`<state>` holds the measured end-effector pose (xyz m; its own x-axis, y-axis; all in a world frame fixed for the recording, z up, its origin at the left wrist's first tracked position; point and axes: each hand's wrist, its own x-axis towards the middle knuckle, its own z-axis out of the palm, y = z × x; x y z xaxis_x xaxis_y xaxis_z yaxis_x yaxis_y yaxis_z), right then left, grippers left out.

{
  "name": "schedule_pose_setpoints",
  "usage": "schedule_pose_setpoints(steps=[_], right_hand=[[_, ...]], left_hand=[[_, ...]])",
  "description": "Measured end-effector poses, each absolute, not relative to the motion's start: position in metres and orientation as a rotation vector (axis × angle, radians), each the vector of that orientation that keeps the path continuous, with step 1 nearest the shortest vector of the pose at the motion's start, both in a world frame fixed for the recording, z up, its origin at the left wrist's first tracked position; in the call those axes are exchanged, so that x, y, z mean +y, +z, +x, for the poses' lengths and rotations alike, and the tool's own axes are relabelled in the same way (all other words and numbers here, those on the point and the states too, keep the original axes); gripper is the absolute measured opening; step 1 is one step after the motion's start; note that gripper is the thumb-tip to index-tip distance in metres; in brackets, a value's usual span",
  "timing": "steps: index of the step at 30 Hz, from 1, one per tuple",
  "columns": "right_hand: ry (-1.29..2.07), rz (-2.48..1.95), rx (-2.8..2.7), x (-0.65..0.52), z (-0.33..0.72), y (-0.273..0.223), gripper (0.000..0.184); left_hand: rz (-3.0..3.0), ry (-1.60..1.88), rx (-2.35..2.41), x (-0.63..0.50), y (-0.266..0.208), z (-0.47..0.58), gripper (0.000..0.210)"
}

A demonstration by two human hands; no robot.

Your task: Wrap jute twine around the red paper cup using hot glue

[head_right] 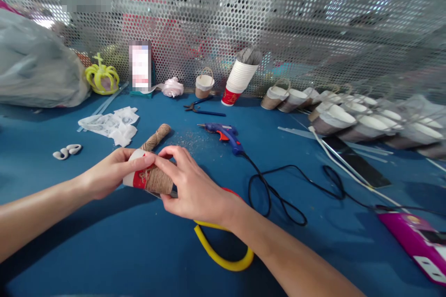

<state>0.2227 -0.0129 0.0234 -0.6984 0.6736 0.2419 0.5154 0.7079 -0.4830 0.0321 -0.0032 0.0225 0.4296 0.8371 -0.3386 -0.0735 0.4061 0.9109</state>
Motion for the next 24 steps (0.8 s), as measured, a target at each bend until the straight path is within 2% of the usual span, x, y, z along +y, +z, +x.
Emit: schedule_pose_setpoints(steps=[6, 13, 15, 17, 21, 24], right_hand=[[0.583, -0.92, -2.512, -0.011, 0.225, 0.024, 0.073], [0.637, -1.027, -2.502, -0.009, 0.227, 0.027, 0.076], [0.63, -1.087, -2.4, -0.001, 0.235, 0.033, 0.07], [0.541, -1.246, -2.185, 0.012, 0.25, 0.039, 0.056], [0.071, -1.881, -1.914, 0.046, 0.291, 0.041, 0.037], [0.11, -2.03, -1.92, 0.065, 0.316, 0.03, 0.015]], left_hand=[[0.914, 0.711, 0.969, -0.002, 0.02, 0.032, 0.034], [0.867, 0.777, 1.034, -0.001, 0.02, 0.036, 0.034], [0.909, 0.768, 1.027, -0.001, 0.018, 0.037, 0.037], [1.003, 0.758, 1.043, -0.001, 0.015, 0.037, 0.041], [1.259, 0.793, 1.158, 0.001, 0.007, 0.036, 0.044], [1.326, 0.833, 1.133, 0.005, 0.002, 0.038, 0.047]])
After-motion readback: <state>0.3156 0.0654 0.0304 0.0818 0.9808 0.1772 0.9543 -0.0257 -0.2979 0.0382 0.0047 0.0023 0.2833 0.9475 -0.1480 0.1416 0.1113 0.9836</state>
